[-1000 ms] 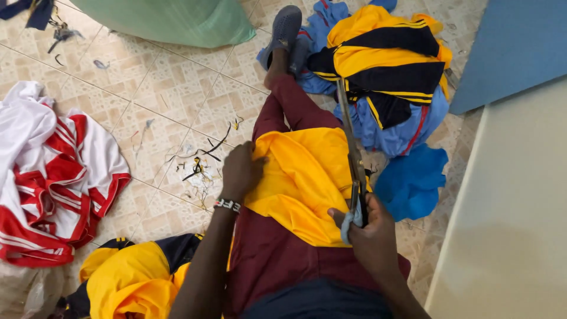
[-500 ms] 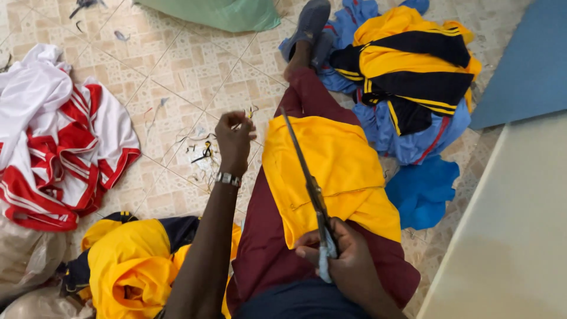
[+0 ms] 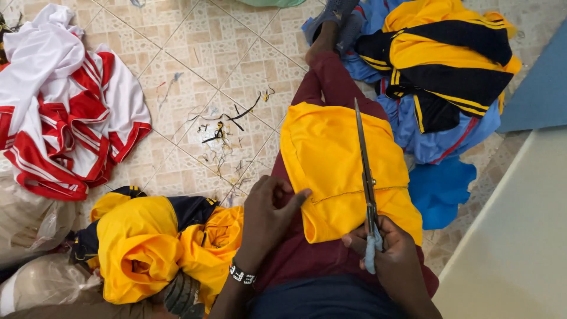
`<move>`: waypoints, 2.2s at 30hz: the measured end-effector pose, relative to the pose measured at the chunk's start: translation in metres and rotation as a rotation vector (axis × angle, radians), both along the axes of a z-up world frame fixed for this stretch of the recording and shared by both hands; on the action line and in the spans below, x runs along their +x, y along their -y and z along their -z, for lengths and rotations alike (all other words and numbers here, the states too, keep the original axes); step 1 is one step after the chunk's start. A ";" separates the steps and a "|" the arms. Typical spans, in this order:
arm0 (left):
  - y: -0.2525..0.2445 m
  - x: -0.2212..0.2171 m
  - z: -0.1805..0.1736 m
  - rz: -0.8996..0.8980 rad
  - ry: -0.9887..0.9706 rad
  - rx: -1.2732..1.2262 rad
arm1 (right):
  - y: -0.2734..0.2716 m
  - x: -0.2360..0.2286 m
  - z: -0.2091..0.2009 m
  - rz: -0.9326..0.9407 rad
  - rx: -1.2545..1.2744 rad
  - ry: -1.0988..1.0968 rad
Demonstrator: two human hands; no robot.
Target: Trimming excess fabric from the edges of yellow and blue athletic jerseys using large scissors.
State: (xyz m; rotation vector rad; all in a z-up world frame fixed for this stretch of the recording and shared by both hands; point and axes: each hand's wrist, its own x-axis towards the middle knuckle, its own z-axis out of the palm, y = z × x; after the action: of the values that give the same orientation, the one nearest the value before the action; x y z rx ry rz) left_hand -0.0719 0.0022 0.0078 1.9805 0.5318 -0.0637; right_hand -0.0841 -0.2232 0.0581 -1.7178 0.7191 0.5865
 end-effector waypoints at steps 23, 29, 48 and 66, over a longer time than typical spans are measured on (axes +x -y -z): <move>0.063 -0.030 -0.051 0.942 0.506 -0.022 | 0.027 0.003 -0.001 0.126 -0.023 0.208; 0.082 -0.040 -0.039 0.956 0.595 0.051 | 0.019 0.021 -0.026 0.146 -0.065 0.088; 0.041 0.090 -0.027 -0.219 -0.157 -1.296 | 0.042 0.017 -0.008 0.249 0.050 0.158; 0.076 -0.043 -0.069 0.999 -0.022 -0.475 | 0.042 0.021 -0.017 0.203 0.040 0.053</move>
State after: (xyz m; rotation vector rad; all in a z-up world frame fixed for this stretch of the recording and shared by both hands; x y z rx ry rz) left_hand -0.1152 -0.0741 0.0771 1.5919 -0.4701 -0.7545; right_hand -0.0634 -0.2651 0.0755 -1.5945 0.8263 0.4109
